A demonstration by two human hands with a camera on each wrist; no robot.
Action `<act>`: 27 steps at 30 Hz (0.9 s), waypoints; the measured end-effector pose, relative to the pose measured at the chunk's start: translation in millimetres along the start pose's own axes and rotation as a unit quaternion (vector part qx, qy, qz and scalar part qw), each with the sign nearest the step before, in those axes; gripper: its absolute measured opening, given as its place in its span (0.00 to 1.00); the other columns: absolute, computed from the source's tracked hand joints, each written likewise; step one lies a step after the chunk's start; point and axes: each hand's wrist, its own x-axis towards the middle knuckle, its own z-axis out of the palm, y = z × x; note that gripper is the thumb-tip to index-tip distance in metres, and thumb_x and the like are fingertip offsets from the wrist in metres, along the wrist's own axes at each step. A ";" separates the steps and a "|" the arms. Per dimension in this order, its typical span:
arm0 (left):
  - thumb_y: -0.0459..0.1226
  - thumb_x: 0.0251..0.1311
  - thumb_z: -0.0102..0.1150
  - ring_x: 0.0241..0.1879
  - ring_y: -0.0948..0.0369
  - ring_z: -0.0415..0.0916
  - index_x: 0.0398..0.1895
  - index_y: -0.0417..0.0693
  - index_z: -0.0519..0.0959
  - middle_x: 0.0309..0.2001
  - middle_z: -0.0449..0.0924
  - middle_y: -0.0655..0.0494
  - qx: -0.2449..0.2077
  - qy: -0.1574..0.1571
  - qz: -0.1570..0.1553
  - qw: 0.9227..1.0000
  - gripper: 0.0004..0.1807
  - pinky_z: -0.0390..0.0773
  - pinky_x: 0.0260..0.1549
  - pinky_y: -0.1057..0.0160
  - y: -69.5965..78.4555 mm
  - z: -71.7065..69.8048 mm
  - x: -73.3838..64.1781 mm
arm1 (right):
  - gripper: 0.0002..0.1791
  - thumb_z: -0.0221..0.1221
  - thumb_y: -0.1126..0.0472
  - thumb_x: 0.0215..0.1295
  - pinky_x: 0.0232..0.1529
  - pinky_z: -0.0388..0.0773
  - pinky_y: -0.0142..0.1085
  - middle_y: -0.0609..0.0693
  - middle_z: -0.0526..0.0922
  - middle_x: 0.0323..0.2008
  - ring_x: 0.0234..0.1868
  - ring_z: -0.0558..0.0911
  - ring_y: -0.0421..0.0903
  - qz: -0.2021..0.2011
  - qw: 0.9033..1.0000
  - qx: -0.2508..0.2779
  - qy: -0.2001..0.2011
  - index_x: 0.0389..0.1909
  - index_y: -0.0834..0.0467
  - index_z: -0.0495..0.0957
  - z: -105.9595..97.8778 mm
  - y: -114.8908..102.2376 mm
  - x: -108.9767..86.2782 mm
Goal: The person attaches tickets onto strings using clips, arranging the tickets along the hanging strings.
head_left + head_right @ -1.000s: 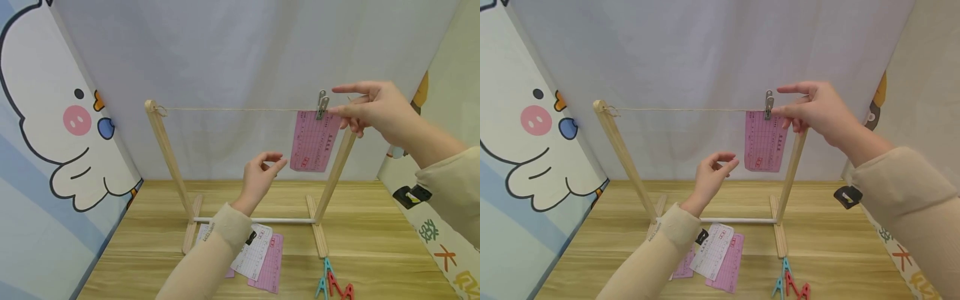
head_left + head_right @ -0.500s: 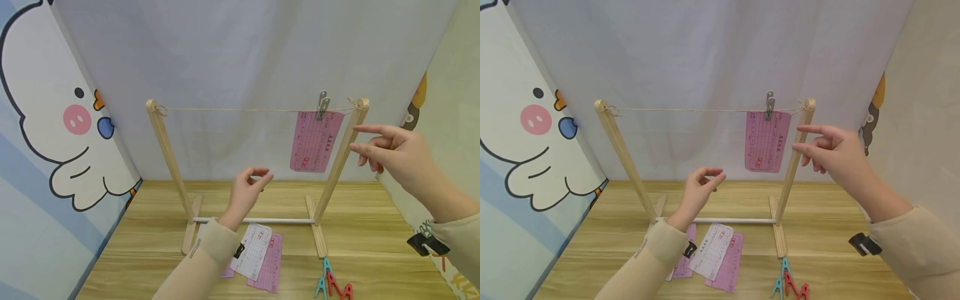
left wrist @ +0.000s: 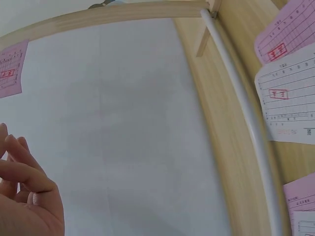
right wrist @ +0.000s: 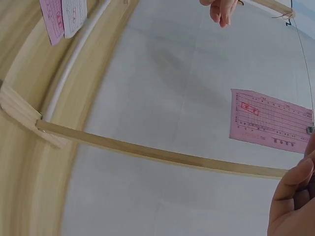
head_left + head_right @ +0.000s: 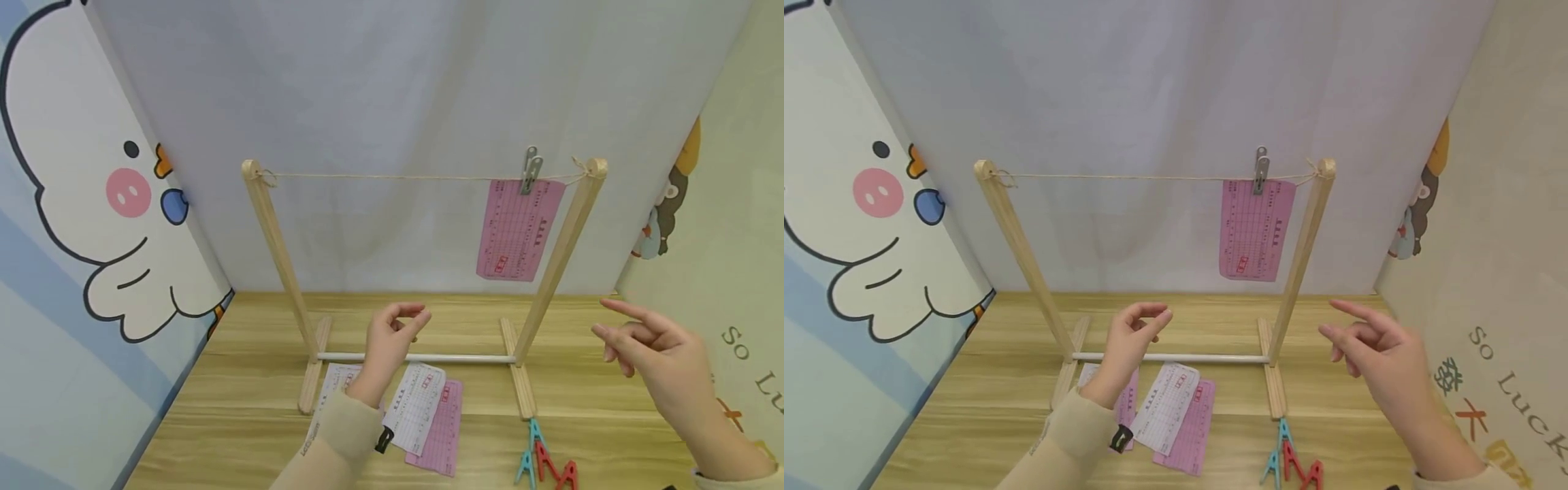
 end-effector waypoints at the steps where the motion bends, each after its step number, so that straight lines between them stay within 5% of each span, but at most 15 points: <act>1: 0.40 0.60 0.68 0.21 0.68 0.69 0.45 0.41 0.84 0.43 0.85 0.46 -0.001 0.005 -0.002 1.000 0.14 0.67 0.20 0.73 -3.5 -0.4 -1.9 | 0.20 0.58 0.78 0.64 0.17 0.63 0.35 0.44 0.82 0.18 0.14 0.70 0.40 0.009 1.000 0.003 0.007 0.54 0.60 0.81 -0.3 5.1 -5.4; 16: 0.38 0.57 0.70 0.23 0.69 0.66 0.41 0.40 0.84 0.37 0.83 0.49 0.025 0.065 -0.044 0.997 0.12 0.65 0.23 0.73 -52.5 -1.1 -21.7 | 0.19 0.62 0.66 0.67 0.18 0.66 0.34 0.44 0.79 0.16 0.14 0.69 0.41 0.191 0.979 0.004 0.077 0.48 0.37 0.81 2.0 72.1 -64.8; 23: 0.39 0.56 0.70 0.34 0.64 0.70 0.39 0.42 0.84 0.36 0.84 0.52 0.065 0.073 -0.063 0.993 0.11 0.68 0.38 0.70 -77.1 -4.0 -33.5 | 0.17 0.66 0.57 0.65 0.18 0.70 0.34 0.46 0.79 0.15 0.14 0.70 0.41 0.316 0.942 -0.051 0.102 0.38 0.25 0.78 10.1 97.4 -85.2; 27: 0.39 0.56 0.70 0.30 0.64 0.69 0.40 0.42 0.84 0.36 0.85 0.51 0.073 0.074 -0.070 0.992 0.12 0.69 0.32 0.71 -92.1 -5.8 -41.9 | 0.16 0.66 0.54 0.64 0.19 0.71 0.33 0.46 0.79 0.15 0.14 0.70 0.40 0.365 0.923 -0.049 0.115 0.35 0.24 0.77 12.5 110.3 -96.9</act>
